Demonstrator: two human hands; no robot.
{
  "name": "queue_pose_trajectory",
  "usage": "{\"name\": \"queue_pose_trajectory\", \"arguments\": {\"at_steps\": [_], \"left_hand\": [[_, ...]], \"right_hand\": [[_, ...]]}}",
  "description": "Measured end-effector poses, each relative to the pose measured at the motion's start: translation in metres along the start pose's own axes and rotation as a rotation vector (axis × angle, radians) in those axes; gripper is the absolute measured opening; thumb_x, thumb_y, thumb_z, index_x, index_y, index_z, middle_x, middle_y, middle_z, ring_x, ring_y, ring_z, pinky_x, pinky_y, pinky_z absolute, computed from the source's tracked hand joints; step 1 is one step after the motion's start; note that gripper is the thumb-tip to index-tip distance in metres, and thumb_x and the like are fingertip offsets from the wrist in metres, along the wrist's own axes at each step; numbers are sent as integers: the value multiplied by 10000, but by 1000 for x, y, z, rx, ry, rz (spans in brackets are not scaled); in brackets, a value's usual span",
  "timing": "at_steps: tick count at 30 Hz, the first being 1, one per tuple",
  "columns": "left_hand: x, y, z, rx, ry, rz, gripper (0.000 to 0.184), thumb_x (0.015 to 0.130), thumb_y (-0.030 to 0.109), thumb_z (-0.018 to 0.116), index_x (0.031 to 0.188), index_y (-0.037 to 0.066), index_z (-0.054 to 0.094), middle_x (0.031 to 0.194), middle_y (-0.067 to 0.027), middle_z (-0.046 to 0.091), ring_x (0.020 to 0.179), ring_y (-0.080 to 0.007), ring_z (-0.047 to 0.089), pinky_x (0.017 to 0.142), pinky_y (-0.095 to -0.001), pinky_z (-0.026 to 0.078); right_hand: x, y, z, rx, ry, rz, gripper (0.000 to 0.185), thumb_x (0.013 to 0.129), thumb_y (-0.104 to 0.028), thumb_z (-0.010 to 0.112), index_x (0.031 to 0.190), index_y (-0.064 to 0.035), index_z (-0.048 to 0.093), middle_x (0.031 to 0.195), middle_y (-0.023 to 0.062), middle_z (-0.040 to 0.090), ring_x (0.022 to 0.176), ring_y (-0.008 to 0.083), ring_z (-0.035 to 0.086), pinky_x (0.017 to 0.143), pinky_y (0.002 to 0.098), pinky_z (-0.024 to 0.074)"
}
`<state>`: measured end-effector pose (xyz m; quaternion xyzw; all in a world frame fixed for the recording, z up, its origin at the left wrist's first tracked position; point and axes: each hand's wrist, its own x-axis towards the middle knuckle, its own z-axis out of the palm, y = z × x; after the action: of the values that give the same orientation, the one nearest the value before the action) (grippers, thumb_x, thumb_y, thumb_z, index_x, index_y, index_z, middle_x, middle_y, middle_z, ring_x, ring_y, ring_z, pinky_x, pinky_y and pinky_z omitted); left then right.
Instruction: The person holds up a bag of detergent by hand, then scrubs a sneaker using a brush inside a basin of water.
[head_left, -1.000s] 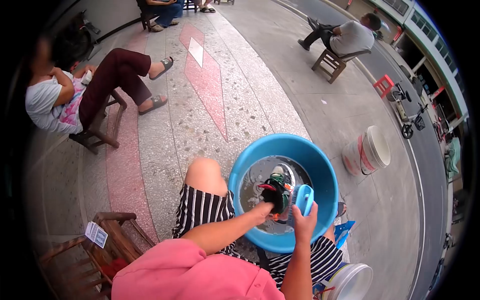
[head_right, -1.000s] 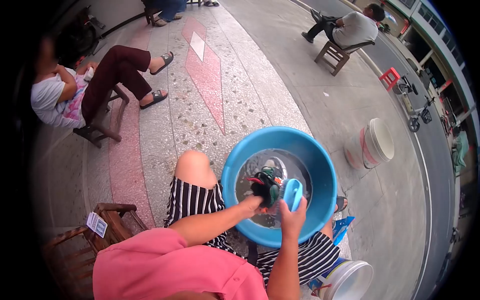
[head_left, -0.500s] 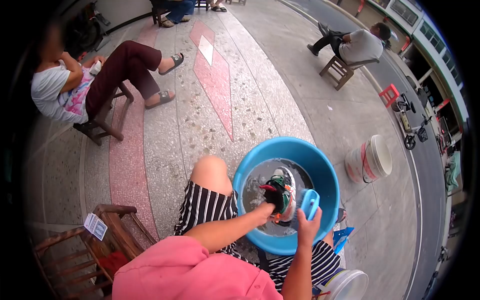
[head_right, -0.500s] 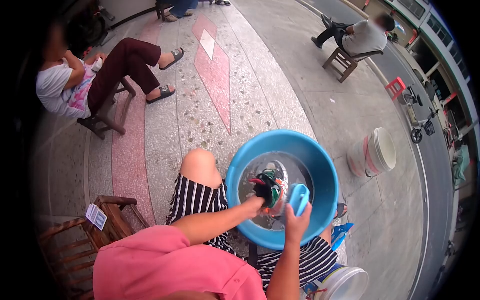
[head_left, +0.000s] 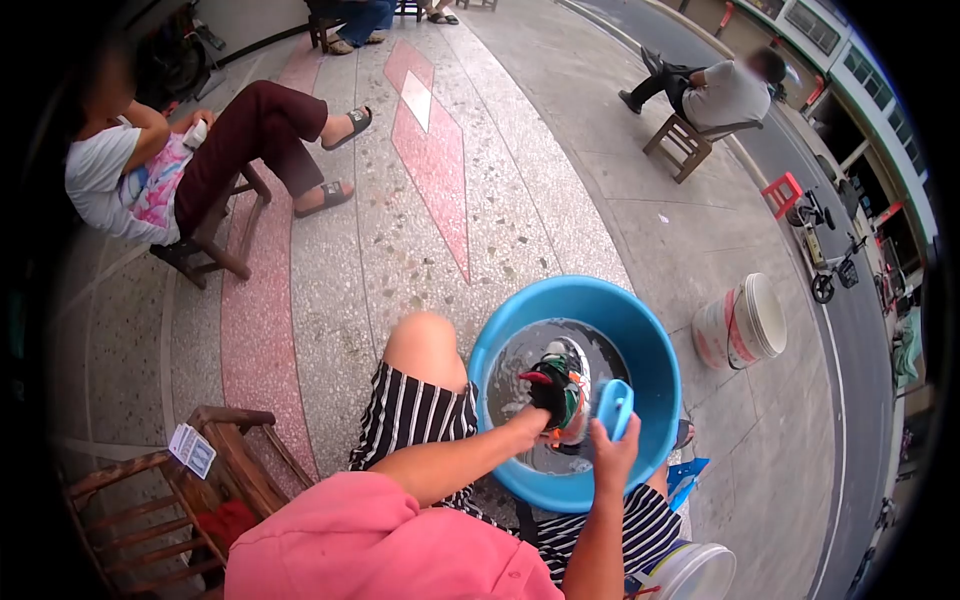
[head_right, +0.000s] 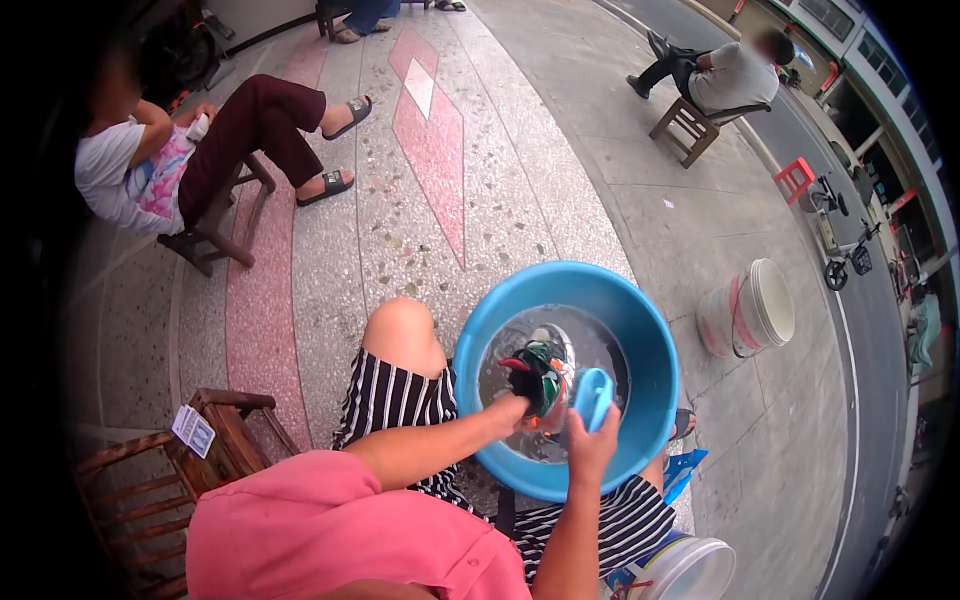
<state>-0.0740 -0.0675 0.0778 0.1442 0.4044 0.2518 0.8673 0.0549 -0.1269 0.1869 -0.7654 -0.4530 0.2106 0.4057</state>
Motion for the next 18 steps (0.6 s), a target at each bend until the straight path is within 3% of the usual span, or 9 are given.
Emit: {"name": "queue_pose_trajectory", "arguments": {"at_steps": [2,3,7,9,12,15,16,17,18], "left_hand": [[2,-7,-4,49,22,-45,214,857,216,533,1033,104,578,921,-48,631,766,-166,627,648,-345,535],[5,-10,-4,-13,45,-31,188,850,215,542,1006,117,579,888,-30,628,717,-151,611,599,-327,514],[5,-12,-4,51,124,1,218,846,222,546,1034,115,573,917,-37,628,768,-153,615,623,-347,519],[12,-11,-4,-42,49,7,241,831,215,541,1048,111,562,913,-48,632,771,-165,621,619,-379,526],[7,-9,-1,42,12,61,237,843,242,543,1044,118,557,900,-42,616,748,-154,606,579,-339,498],[-9,3,11,74,39,37,188,857,252,540,998,129,562,842,-24,594,711,-143,590,538,-290,468],[-12,4,14,53,56,8,168,859,249,538,978,133,565,816,-18,587,699,-142,587,527,-280,461],[1,-4,2,-24,-68,15,142,858,249,542,939,134,560,778,-11,568,673,-149,585,538,-292,477],[12,-16,-5,-10,-24,29,158,857,251,547,956,127,561,794,-18,576,676,-156,591,553,-303,489]], "right_hand": [[-12,-18,12,-89,-141,-22,563,668,-237,745,1119,-9,497,988,193,577,934,329,569,816,383,440],[-14,-10,15,-119,-114,-36,571,664,-240,747,1122,-9,497,997,197,577,945,338,566,823,388,438],[-3,46,2,-273,-7,36,555,668,-234,741,1110,0,501,996,197,574,938,355,561,832,403,434],[4,67,-9,-304,61,52,514,678,-219,729,1086,-1,504,978,188,575,904,346,568,810,395,441],[3,20,-9,-45,68,49,532,685,-221,724,1113,0,496,969,180,586,894,324,581,791,380,450],[-4,-12,9,-55,-111,-12,543,693,-231,726,1127,-1,493,991,181,584,913,320,578,801,371,448],[-10,-4,20,-131,-96,-130,495,697,-196,740,1088,-11,499,916,137,573,835,255,566,769,342,447],[-13,-3,24,-131,-65,-150,503,695,-201,743,1090,-10,497,920,149,574,841,274,570,771,348,449],[-15,-2,26,-131,-34,-169,512,692,-206,746,1092,-9,495,925,161,575,846,293,574,773,354,450]]}}
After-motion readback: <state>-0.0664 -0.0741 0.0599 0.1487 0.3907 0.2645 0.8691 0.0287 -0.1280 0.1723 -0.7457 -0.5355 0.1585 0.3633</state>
